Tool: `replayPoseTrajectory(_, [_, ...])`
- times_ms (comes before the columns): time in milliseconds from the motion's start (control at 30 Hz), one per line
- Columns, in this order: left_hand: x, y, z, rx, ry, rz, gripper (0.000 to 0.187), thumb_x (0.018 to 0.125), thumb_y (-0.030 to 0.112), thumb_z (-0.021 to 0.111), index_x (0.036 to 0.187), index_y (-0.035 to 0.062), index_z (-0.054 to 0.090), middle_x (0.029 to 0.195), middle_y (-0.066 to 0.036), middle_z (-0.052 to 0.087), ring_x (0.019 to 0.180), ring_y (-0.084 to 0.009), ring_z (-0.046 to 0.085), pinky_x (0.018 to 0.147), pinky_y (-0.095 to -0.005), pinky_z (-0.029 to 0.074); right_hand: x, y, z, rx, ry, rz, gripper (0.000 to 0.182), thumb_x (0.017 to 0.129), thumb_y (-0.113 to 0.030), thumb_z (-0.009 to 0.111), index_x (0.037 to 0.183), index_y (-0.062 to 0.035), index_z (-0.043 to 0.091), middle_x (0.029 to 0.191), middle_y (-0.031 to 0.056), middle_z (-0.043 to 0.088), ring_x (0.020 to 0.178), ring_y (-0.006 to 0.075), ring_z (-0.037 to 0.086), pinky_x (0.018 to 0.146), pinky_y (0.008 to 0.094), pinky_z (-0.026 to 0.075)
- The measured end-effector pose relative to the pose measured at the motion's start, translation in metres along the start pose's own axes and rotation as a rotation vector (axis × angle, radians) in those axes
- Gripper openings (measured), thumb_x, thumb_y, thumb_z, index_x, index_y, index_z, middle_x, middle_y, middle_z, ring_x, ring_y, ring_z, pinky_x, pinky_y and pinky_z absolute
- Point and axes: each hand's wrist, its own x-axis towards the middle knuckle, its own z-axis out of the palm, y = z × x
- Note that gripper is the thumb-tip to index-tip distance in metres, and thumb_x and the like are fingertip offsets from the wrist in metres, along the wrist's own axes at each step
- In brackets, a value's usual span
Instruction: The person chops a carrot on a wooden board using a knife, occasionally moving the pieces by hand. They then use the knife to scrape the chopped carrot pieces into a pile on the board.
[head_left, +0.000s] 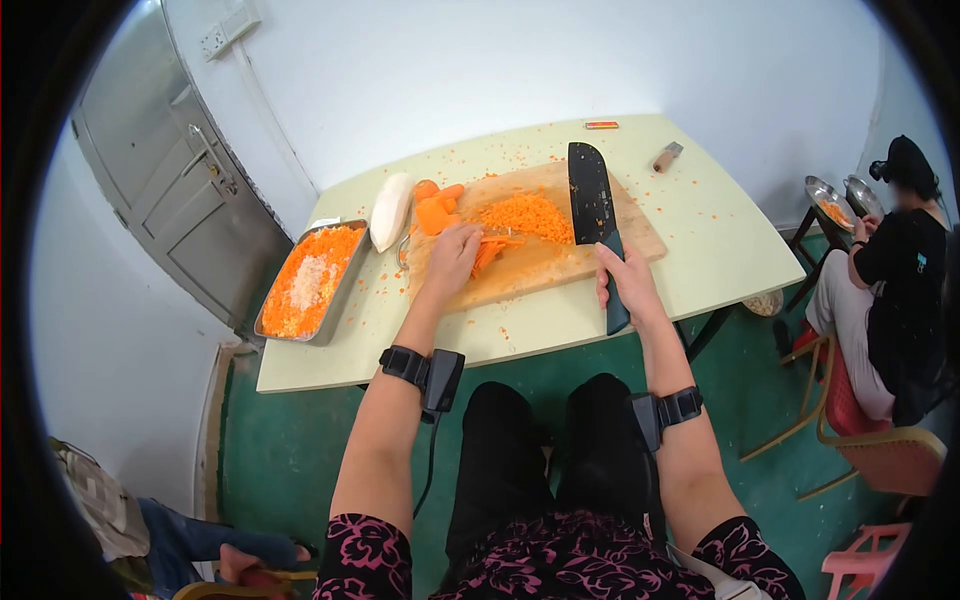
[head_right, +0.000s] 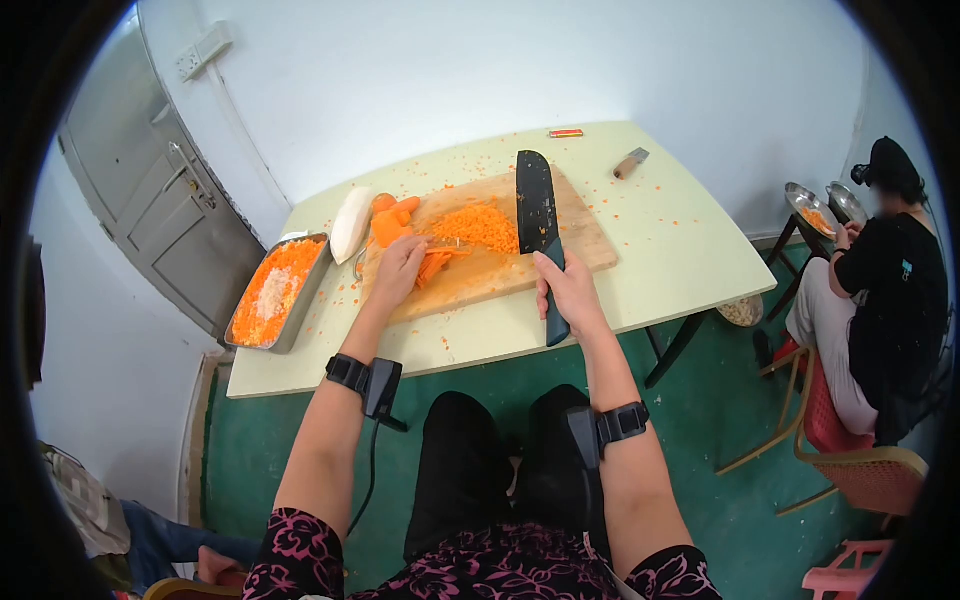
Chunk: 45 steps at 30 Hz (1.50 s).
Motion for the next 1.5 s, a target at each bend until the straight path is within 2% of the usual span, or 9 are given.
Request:
replayPoseTrajectory(100, [-0.003, 0.001, 0.004, -0.056, 0.006, 0.048, 0.026, 0.088, 0.019, 0.051, 0.098, -0.0014, 0.064, 0.086, -0.017, 0.062, 0.088, -0.0282, 0.056, 0.078, -0.0352, 0.043, -0.003, -0.002, 0.002, 0.011, 0.023, -0.001, 0.02, 0.09, -0.025, 0.055, 0.091, -0.0074, 0.045, 0.06, 0.0011, 0.047, 0.04, 0.0107, 0.046, 0.037, 0.0253, 0.04])
replayPoseTrajectory(200, [-0.005, 0.01, -0.002, -0.014, -0.077, -0.105, 0.023, 0.086, 0.018, 0.055, 0.095, -0.0006, 0.065, 0.084, -0.016, 0.062, 0.082, -0.027, 0.058, 0.073, -0.0351, 0.044, -0.001, -0.001, 0.002, 0.015, 0.022, -0.017, 0.021, 0.09, -0.025, 0.056, 0.09, -0.0071, 0.045, 0.059, 0.0015, 0.047, 0.04, 0.0112, 0.047, 0.037, 0.0261, 0.04])
replayPoseTrajectory(300, [-0.006, 0.005, 0.0, -0.023, -0.022, -0.106, 0.022, 0.087, 0.016, 0.057, 0.095, -0.0027, 0.065, 0.072, -0.008, 0.064, 0.061, -0.0166, 0.056, 0.057, -0.0282, 0.043, -0.004, 0.0, 0.002, 0.01, 0.039, -0.019, 0.023, 0.089, -0.026, 0.057, 0.088, -0.0058, 0.045, 0.059, 0.0023, 0.048, 0.04, 0.012, 0.047, 0.036, 0.0271, 0.041])
replayPoseTrajectory(600, [-0.007, 0.001, 0.002, 0.006, 0.052, -0.055, 0.018, 0.083, 0.013, 0.061, 0.092, -0.0014, 0.067, 0.067, -0.008, 0.062, 0.056, -0.0104, 0.054, 0.051, -0.0251, 0.041, -0.001, 0.001, 0.003, -0.006, 0.053, -0.031, 0.023, 0.089, -0.027, 0.056, 0.091, -0.0084, 0.044, 0.06, 0.0008, 0.046, 0.041, 0.0103, 0.047, 0.037, 0.0256, 0.041])
replayPoseTrajectory(700, [-0.006, 0.004, 0.0, -0.06, 0.059, -0.119, 0.018, 0.081, 0.013, 0.061, 0.089, -0.0026, 0.067, 0.068, -0.015, 0.063, 0.057, -0.0184, 0.059, 0.054, -0.0286, 0.045, -0.001, 0.003, 0.0, -0.006, 0.038, -0.019, 0.023, 0.089, -0.027, 0.056, 0.092, -0.0079, 0.044, 0.06, 0.0007, 0.046, 0.041, 0.01, 0.047, 0.037, 0.0255, 0.041])
replayPoseTrajectory(900, [-0.009, 0.011, -0.001, -0.169, 0.046, -0.178, 0.025, 0.075, 0.018, 0.068, 0.091, -0.0017, 0.067, 0.071, -0.015, 0.065, 0.06, -0.0179, 0.061, 0.056, -0.028, 0.046, -0.001, 0.0, 0.002, -0.006, 0.036, -0.018, 0.022, 0.09, -0.025, 0.056, 0.092, -0.0067, 0.044, 0.06, 0.0013, 0.047, 0.041, 0.0104, 0.047, 0.037, 0.0259, 0.04])
replayPoseTrajectory(1133, [-0.009, 0.016, -0.004, 0.024, -0.017, -0.108, 0.029, 0.071, 0.016, 0.073, 0.092, -0.0029, 0.067, 0.077, -0.015, 0.064, 0.067, -0.0256, 0.062, 0.061, -0.0315, 0.048, -0.004, -0.005, 0.006, -0.041, 0.068, -0.025, 0.019, 0.09, -0.021, 0.055, 0.089, -0.0048, 0.044, 0.059, 0.002, 0.047, 0.04, 0.0118, 0.046, 0.037, 0.0269, 0.04])
replayPoseTrajectory(1233, [-0.012, 0.017, -0.004, 0.074, 0.004, -0.03, 0.028, 0.073, 0.016, 0.072, 0.092, -0.0044, 0.066, 0.079, -0.014, 0.065, 0.068, -0.0215, 0.062, 0.064, -0.0282, 0.048, -0.003, 0.002, 0.005, -0.006, 0.05, -0.029, 0.018, 0.09, -0.02, 0.055, 0.089, -0.0045, 0.044, 0.059, 0.0019, 0.047, 0.039, 0.0117, 0.046, 0.036, 0.0269, 0.04])
replayPoseTrajectory(1500, [-0.003, 0.026, -0.005, 0.188, 0.119, 0.111, 0.022, 0.075, 0.018, 0.067, 0.085, -0.0015, 0.068, 0.09, -0.015, 0.063, 0.09, -0.0299, 0.056, 0.079, -0.0362, 0.045, 0.002, -0.003, -0.008, -0.041, -0.006, -0.031, 0.018, 0.09, -0.02, 0.054, 0.092, -0.0045, 0.045, 0.059, 0.002, 0.047, 0.039, 0.0114, 0.046, 0.036, 0.0261, 0.04])
